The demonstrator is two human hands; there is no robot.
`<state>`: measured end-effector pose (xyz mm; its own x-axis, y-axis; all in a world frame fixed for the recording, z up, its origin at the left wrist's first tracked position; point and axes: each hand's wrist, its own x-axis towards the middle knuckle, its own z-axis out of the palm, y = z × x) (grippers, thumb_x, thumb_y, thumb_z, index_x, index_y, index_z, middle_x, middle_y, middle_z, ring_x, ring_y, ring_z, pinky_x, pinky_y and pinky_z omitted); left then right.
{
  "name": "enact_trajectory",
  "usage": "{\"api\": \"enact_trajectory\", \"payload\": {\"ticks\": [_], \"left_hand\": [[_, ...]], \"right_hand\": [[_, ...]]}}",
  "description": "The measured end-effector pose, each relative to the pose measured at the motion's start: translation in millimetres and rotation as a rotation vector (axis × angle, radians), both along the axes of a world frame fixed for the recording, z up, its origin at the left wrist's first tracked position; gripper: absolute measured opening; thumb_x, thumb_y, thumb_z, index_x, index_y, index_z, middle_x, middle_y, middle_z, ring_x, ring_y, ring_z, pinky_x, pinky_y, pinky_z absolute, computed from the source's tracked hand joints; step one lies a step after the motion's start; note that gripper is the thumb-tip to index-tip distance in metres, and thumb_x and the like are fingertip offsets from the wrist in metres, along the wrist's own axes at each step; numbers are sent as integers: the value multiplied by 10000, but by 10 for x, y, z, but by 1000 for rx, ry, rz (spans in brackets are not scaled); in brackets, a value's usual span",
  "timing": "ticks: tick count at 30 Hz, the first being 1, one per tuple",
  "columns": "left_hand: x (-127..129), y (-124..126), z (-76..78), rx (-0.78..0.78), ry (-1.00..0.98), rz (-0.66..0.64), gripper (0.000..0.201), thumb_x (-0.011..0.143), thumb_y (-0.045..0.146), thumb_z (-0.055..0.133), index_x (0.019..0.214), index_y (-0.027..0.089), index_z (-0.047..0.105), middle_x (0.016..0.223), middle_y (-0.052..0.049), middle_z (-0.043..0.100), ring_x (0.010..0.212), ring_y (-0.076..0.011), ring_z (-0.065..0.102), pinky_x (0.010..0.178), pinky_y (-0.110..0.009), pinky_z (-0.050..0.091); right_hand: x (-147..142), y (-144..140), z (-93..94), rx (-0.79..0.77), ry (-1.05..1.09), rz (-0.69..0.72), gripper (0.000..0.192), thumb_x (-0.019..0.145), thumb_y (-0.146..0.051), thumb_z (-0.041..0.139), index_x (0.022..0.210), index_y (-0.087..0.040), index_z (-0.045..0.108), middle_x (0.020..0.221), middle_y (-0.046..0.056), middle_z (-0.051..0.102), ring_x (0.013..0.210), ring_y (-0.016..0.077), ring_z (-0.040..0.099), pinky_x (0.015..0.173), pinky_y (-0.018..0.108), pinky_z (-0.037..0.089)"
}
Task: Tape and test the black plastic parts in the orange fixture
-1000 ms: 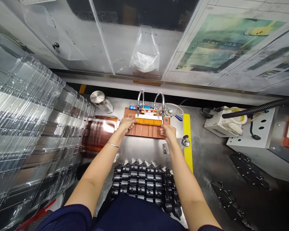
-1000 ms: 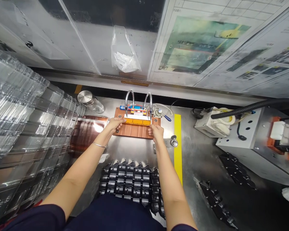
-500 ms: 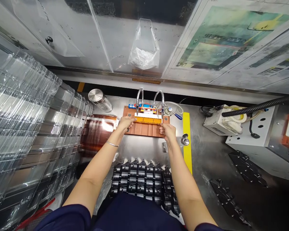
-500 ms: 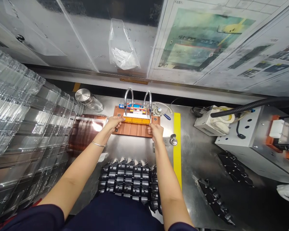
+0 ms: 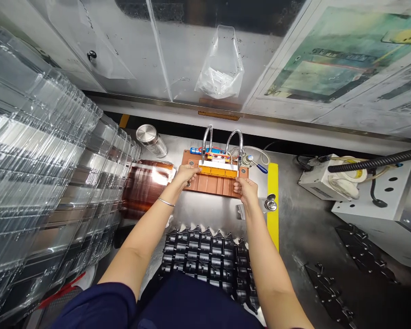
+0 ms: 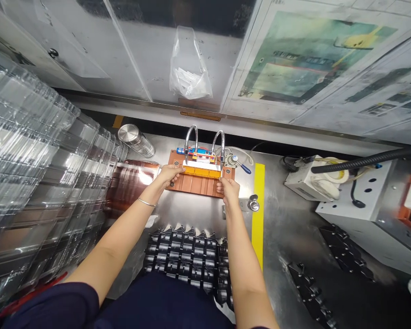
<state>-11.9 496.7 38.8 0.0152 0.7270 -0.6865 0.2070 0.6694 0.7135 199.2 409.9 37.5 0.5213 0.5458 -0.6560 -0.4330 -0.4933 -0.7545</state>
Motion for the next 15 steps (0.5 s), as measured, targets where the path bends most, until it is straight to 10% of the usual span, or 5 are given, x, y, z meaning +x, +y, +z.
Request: {"api": "enact_trajectory", "payload": {"ticks": [9,15], "left_hand": [[-159,213,32,-154,-120,-218,297,629,253,821,668,105,567,517,-14,612,417,-66,537,405,-154,416],[-184,9,101,11,-158,-120,171,719,169,746,758,88,601,589,-7,628,462,-57,554,465,-165,456]], "right_hand": [[168,-126,-27,2,87,191,244,630,-236,806,706,-121,605,599,32,670,469,102,605,446,191,532],[393,-1518,-194,61,-454,317,589,580,-588,727,956,-139,653,935,125,700,905,262,664,832,433,541]]}}
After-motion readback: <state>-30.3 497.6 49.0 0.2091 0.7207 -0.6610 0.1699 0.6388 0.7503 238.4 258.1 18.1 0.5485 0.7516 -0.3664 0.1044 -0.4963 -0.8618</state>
